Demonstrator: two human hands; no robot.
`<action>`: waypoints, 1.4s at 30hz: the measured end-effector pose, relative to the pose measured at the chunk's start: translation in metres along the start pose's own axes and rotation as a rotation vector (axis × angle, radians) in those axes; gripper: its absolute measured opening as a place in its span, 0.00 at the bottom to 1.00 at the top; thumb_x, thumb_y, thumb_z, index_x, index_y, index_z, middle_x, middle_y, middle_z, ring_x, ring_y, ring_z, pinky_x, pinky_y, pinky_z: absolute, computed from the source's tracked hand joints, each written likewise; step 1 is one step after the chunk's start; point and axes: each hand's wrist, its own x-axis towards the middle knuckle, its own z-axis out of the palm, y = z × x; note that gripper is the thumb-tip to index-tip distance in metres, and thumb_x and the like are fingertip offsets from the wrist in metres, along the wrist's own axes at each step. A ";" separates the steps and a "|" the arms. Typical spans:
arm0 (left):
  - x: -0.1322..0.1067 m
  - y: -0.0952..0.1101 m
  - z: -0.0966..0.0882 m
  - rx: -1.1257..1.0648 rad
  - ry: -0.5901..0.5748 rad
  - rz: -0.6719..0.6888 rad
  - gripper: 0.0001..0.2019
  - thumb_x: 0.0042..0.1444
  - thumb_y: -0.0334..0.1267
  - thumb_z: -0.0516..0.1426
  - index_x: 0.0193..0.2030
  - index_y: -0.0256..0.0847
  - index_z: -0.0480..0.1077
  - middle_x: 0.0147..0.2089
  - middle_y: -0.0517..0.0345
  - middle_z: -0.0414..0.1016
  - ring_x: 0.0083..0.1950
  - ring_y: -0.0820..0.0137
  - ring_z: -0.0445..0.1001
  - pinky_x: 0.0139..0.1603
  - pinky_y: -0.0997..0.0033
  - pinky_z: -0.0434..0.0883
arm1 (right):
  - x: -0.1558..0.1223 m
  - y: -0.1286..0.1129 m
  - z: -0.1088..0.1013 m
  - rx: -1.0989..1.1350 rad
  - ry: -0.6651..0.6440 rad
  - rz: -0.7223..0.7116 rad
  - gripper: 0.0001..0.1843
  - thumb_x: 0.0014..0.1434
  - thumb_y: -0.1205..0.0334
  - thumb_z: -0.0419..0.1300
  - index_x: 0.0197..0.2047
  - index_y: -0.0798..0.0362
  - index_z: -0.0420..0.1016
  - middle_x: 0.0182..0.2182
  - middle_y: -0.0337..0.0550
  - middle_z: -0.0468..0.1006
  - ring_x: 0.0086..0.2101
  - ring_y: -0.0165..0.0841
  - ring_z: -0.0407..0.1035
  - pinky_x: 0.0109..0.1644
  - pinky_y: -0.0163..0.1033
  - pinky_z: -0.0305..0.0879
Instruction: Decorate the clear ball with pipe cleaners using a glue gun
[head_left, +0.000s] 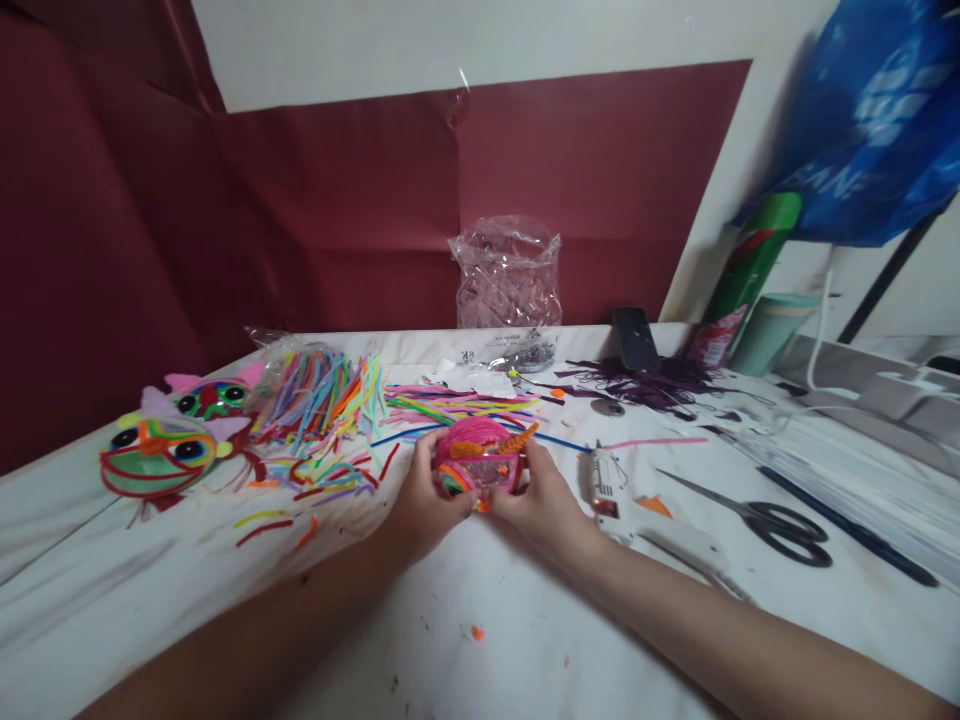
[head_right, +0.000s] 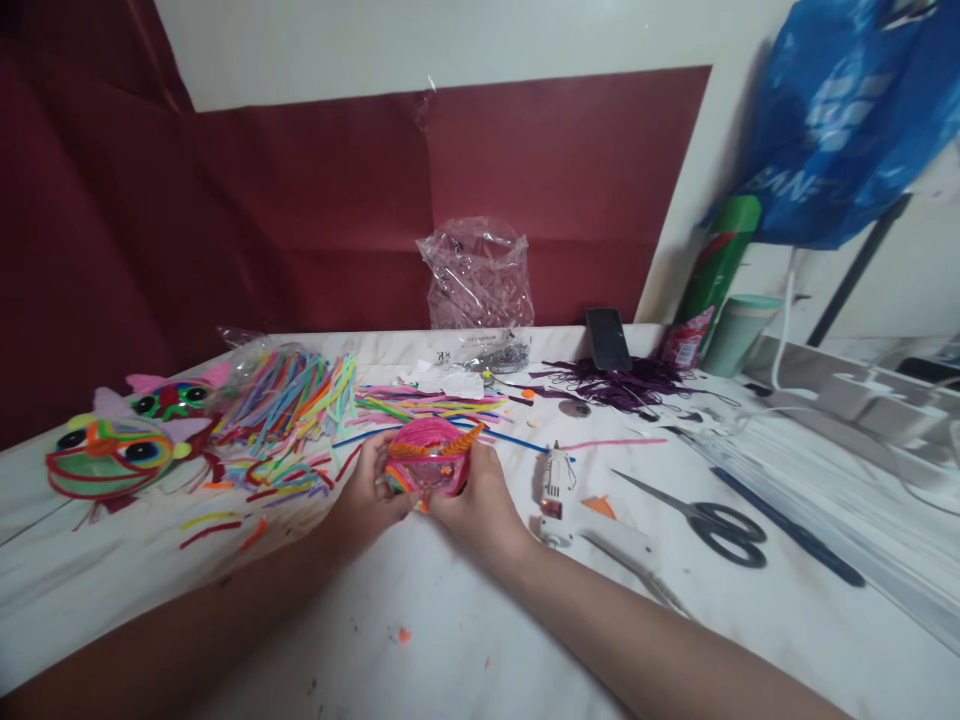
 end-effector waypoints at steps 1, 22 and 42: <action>0.000 -0.001 0.000 0.002 0.005 0.014 0.34 0.40 0.31 0.64 0.54 0.42 0.56 0.51 0.52 0.71 0.45 0.66 0.76 0.41 0.71 0.73 | 0.000 0.000 0.000 -0.007 0.007 -0.006 0.23 0.41 0.63 0.60 0.44 0.54 0.68 0.38 0.46 0.73 0.38 0.41 0.69 0.39 0.44 0.70; 0.000 0.003 0.002 0.050 0.047 0.027 0.40 0.37 0.34 0.66 0.59 0.40 0.55 0.56 0.46 0.69 0.54 0.59 0.73 0.51 0.63 0.73 | -0.001 -0.015 -0.001 0.093 -0.013 0.048 0.21 0.37 0.65 0.60 0.39 0.51 0.67 0.35 0.41 0.74 0.35 0.38 0.70 0.38 0.42 0.69; 0.004 -0.005 -0.002 -0.096 0.009 0.023 0.45 0.40 0.36 0.67 0.65 0.41 0.51 0.61 0.44 0.66 0.59 0.58 0.70 0.56 0.60 0.70 | -0.001 -0.014 0.001 0.138 -0.044 0.057 0.25 0.39 0.63 0.62 0.44 0.52 0.65 0.39 0.43 0.75 0.40 0.39 0.71 0.45 0.45 0.70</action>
